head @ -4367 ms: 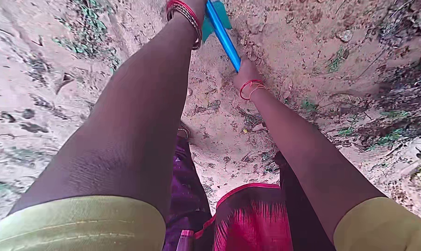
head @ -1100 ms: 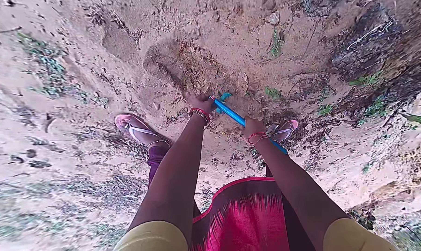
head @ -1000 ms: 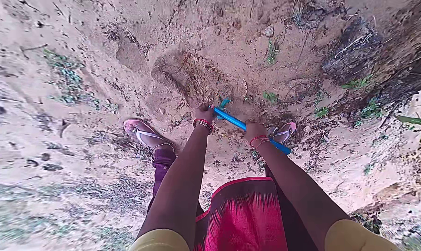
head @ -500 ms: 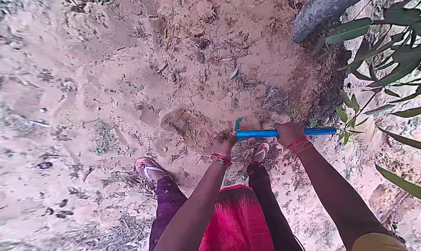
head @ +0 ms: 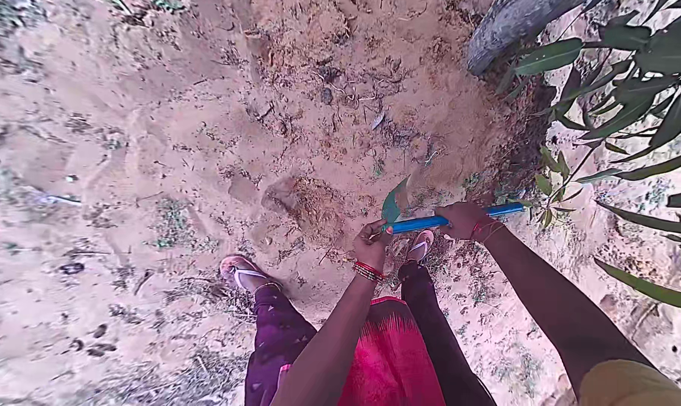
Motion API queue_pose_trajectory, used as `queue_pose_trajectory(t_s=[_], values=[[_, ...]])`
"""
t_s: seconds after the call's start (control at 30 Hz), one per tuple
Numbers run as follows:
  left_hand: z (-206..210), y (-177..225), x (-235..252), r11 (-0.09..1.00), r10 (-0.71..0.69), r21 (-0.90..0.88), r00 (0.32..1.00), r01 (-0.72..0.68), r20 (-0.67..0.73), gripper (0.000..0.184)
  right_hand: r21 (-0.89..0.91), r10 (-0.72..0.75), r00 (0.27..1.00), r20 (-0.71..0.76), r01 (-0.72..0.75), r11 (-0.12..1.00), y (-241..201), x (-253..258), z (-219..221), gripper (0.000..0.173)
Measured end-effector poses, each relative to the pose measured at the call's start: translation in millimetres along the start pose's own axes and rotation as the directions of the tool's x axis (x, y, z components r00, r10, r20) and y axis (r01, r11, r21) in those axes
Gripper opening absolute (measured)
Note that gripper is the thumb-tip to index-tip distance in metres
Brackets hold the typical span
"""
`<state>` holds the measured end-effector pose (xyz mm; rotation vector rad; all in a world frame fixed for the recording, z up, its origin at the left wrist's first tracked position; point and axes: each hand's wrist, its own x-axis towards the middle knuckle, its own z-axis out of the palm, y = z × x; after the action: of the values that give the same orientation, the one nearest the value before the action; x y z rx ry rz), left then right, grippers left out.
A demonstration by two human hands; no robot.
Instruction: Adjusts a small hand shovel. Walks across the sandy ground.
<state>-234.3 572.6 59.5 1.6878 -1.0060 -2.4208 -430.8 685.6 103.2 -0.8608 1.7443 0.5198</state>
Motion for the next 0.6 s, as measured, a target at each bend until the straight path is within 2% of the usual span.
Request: queue_pose_trajectory(t_s=[0.1,0.2,0.33,0.4,0.53,0.6], values=[[-65,-20,2,0.992,-0.01,0.12,0.993,0.025,-0.119,0.024,0.104,-0.112,0.989,0.098,0.101,0.989,-54,40,54,0.043],[-123,-31,19,0.957,-0.024,0.277,0.976,0.086,-0.218,0.027,0.186,-0.145,0.978,0.147,0.116,0.976,-113,79,97,0.042],[-181,-22,65,0.861,-0.026,0.476,0.95,0.179,-0.31,0.033,0.323,-0.139,0.979,0.148,0.085,0.943,-183,133,127,0.041],[-208,-22,96,0.817,0.011,0.549,0.946,0.177,-0.323,0.034,0.367,-0.119,0.982,0.147,0.057,0.929,-210,157,130,0.039],[-230,-32,155,0.82,-0.02,0.53,0.936,0.216,-0.351,0.038,0.396,-0.089,0.99,0.11,0.038,0.917,-225,208,134,0.041],[-226,-63,183,0.866,-0.053,0.44,0.919,0.237,-0.39,0.037,0.346,-0.083,0.995,0.057,0.058,0.937,-207,237,144,0.036]])
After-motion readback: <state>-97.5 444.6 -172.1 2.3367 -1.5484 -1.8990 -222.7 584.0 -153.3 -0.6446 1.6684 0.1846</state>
